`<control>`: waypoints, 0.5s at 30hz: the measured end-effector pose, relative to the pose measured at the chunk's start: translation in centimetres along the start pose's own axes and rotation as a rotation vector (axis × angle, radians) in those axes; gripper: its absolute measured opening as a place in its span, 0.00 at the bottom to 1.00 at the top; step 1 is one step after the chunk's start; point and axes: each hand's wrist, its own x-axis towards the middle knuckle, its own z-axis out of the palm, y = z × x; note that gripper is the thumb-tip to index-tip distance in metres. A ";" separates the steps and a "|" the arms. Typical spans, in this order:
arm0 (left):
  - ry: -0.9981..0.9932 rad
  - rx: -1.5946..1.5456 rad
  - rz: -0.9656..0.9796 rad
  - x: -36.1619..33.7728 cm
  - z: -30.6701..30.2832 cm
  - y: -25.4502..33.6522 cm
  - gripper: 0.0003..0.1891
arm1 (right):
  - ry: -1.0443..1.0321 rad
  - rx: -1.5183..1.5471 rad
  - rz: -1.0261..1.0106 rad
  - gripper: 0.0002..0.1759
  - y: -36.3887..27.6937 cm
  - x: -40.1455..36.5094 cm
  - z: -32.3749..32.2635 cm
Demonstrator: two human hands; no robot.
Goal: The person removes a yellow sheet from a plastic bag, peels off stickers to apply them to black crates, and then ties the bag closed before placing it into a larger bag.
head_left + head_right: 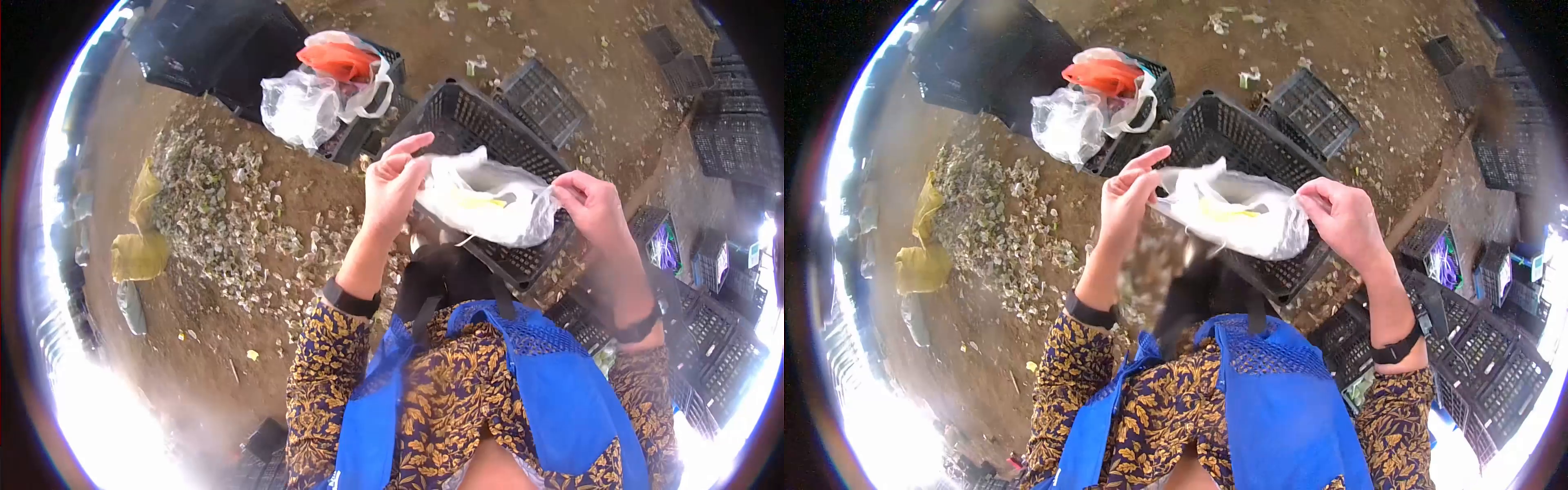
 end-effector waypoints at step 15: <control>-0.008 0.244 0.385 -16.5 -4.1 10.9 0.11 | -0.311 -0.021 -0.760 0.08 -19.2 -3.0 1.8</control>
